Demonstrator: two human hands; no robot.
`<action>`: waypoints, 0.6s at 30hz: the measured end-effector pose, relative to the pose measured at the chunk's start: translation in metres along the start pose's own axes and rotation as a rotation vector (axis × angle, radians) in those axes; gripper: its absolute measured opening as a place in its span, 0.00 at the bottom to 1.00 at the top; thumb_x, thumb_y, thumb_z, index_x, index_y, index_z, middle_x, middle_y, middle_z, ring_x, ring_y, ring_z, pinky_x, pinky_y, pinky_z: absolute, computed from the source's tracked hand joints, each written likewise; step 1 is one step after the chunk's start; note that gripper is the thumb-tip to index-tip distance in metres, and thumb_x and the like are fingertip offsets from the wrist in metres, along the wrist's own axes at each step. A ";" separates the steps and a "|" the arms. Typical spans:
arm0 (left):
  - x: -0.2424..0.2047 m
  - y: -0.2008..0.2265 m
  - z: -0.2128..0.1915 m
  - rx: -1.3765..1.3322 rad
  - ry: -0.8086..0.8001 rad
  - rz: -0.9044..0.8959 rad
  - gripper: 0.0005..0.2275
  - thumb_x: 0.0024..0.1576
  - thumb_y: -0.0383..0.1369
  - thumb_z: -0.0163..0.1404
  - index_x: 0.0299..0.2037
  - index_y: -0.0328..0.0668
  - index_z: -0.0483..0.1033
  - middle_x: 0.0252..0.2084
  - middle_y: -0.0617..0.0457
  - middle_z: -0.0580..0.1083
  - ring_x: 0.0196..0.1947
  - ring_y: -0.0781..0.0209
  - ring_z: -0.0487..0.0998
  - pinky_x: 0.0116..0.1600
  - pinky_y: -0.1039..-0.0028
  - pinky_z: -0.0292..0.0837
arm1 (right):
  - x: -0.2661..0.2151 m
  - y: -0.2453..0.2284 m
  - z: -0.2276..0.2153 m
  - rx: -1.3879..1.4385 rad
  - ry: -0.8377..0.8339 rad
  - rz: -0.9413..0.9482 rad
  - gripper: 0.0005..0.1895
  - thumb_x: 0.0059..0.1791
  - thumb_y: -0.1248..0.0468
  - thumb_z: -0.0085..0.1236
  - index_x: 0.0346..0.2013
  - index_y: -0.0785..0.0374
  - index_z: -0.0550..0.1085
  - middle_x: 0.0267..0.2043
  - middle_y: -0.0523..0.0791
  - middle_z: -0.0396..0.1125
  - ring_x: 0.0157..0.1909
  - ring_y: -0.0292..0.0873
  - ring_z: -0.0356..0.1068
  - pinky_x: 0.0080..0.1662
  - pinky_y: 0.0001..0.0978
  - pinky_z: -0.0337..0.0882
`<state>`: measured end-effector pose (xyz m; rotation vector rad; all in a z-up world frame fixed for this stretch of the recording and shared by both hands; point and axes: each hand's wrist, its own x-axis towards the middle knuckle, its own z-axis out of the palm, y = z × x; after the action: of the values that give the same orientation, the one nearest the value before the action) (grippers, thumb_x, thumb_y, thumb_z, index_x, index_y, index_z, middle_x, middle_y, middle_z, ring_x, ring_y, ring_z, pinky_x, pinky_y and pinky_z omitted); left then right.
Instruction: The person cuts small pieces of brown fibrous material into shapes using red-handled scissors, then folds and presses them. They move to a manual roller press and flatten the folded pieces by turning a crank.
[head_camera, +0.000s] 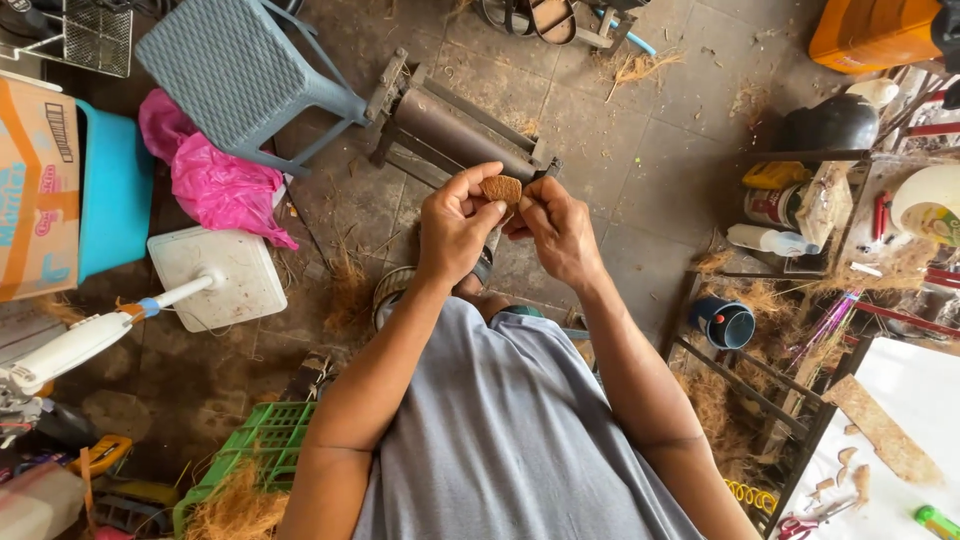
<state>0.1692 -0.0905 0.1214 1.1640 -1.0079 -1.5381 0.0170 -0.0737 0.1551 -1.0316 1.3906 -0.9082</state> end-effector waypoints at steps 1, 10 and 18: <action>-0.001 -0.002 0.003 -0.001 -0.001 0.002 0.20 0.50 0.17 0.53 0.55 0.35 0.75 0.36 0.51 0.65 0.30 0.66 0.79 0.35 0.76 0.81 | -0.001 0.001 -0.004 -0.001 0.000 -0.002 0.08 0.55 0.70 0.45 0.37 0.75 0.70 0.27 0.61 0.70 0.32 0.57 0.77 0.38 0.50 0.78; -0.015 -0.023 0.013 -0.052 0.065 0.002 0.20 0.51 0.17 0.53 0.55 0.36 0.74 0.37 0.51 0.64 0.34 0.62 0.81 0.38 0.74 0.80 | -0.005 0.022 -0.016 0.004 -0.044 -0.010 0.08 0.55 0.71 0.46 0.38 0.76 0.70 0.28 0.61 0.70 0.32 0.57 0.77 0.37 0.50 0.78; 0.001 -0.048 -0.001 -0.095 0.056 -0.028 0.19 0.48 0.16 0.56 0.51 0.33 0.75 0.38 0.43 0.73 0.38 0.55 0.83 0.45 0.69 0.81 | 0.009 0.034 -0.009 -0.026 -0.042 -0.001 0.08 0.54 0.69 0.48 0.37 0.74 0.72 0.25 0.57 0.71 0.31 0.52 0.77 0.37 0.44 0.77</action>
<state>0.1611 -0.0804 0.0754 1.1527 -0.8759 -1.5496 0.0055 -0.0711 0.1205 -1.0655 1.3705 -0.8668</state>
